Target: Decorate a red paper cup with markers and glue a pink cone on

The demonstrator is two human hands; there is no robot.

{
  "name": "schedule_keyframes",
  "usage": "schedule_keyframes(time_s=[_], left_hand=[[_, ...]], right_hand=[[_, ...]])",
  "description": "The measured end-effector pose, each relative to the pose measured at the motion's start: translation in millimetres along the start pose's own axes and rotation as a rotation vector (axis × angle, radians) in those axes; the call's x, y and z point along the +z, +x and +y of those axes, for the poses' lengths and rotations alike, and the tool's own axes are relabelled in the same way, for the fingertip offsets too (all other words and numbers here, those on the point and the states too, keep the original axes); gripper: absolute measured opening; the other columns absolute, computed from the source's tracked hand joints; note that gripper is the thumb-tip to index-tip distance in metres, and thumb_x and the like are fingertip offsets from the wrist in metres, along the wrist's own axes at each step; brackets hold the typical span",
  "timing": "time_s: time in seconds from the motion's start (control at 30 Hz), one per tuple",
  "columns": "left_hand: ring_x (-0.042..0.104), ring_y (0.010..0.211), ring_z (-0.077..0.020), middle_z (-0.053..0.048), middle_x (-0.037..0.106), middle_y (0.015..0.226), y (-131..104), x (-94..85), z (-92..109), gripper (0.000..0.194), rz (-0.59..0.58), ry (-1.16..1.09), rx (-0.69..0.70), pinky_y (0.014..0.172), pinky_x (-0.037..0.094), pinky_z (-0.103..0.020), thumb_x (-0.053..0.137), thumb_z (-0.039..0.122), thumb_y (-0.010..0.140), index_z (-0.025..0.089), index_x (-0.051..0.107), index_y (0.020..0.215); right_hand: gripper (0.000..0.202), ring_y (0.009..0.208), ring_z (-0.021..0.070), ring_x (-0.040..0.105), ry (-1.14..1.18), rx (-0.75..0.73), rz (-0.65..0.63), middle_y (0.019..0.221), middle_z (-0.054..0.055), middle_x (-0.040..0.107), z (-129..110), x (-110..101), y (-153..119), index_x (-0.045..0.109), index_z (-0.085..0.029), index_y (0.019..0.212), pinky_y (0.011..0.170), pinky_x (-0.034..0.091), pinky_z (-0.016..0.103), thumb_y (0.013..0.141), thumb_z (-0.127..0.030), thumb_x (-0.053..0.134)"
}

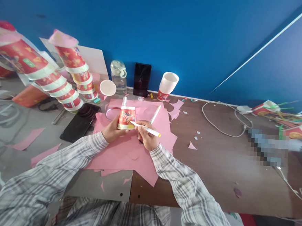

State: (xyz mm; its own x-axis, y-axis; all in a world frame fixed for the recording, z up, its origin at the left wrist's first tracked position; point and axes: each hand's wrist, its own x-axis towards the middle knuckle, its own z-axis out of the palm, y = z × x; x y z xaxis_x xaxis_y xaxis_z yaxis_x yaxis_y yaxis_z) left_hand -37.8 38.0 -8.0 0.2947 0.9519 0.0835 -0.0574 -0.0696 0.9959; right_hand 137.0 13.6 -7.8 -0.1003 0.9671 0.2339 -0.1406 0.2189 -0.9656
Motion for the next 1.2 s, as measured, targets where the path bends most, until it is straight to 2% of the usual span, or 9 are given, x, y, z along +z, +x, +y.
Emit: schedule_keyframes(time_s=[0.23,0.4,0.53,0.77,1.0,1.2], left_hand=[[0.058,0.079,-0.0214,-0.01,0.061,0.092,-1.9,0.1,-2.1,0.071,0.002,-0.011,-0.016,0.07,0.051,-0.036,0.076,0.031,0.053,0.014,0.039,0.112],[0.059,0.077,-0.0213,-0.01,0.061,0.094,-1.5,-0.5,-2.9,0.07,0.01,-0.026,-0.024,0.067,0.051,-0.036,0.076,0.032,0.053,0.016,0.04,0.111],[0.059,0.08,-0.0235,-0.01,0.061,0.096,-0.7,-1.5,-1.3,0.071,-0.001,-0.033,-0.035,0.068,0.051,-0.037,0.076,0.032,0.053,0.015,0.039,0.112],[0.06,0.087,-0.027,-0.01,0.061,0.102,-0.8,-4.2,-2.4,0.07,-0.03,-0.028,-0.044,0.072,0.052,-0.038,0.074,0.031,0.057,0.019,0.038,0.115],[0.058,0.091,-0.028,-0.009,0.06,0.103,-0.1,-6.9,-5.5,0.068,-0.038,0.029,-0.007,0.076,0.051,-0.041,0.074,0.033,0.056,0.022,0.04,0.114],[0.058,0.091,-0.028,-0.01,0.06,0.105,-0.6,-5.9,-4.0,0.068,-0.054,0.0,-0.007,0.077,0.05,-0.044,0.073,0.035,0.057,0.021,0.04,0.114]], right_hand=[[0.033,0.037,0.0071,0.046,0.09,0.048,-0.029,0.065,0.0,0.06,1.4,0.0,0.5,0.059,-0.016,0.088,0.033,0.035,0.02,0.075,-0.047,0.061],[0.035,0.038,0.0069,0.047,0.085,0.044,0.016,0.074,0.001,0.061,4.9,-1.4,4.7,0.058,-0.018,0.093,0.033,0.034,0.019,0.076,-0.048,0.059],[0.034,0.039,0.006,0.047,0.07,0.033,0.002,0.08,0.002,0.06,3.0,-1.3,6.7,0.058,-0.019,0.095,0.033,0.036,0.02,0.077,-0.047,0.059],[0.034,0.039,0.0068,0.047,0.104,0.049,0.014,0.081,0.003,0.06,0.0,-0.6,7.3,0.058,-0.019,0.098,0.032,0.037,0.021,0.075,-0.044,0.061],[0.028,0.04,0.0085,0.048,0.133,0.105,-0.031,0.071,0.002,0.06,-2.4,-4.8,6.2,0.062,-0.019,0.089,0.034,0.035,0.021,0.076,-0.043,0.059],[0.032,0.041,0.0078,0.048,0.105,0.069,0.01,0.08,0.004,0.061,-2.2,-3.5,8.3,0.06,-0.021,0.097,0.034,0.037,0.021,0.075,-0.043,0.061]])
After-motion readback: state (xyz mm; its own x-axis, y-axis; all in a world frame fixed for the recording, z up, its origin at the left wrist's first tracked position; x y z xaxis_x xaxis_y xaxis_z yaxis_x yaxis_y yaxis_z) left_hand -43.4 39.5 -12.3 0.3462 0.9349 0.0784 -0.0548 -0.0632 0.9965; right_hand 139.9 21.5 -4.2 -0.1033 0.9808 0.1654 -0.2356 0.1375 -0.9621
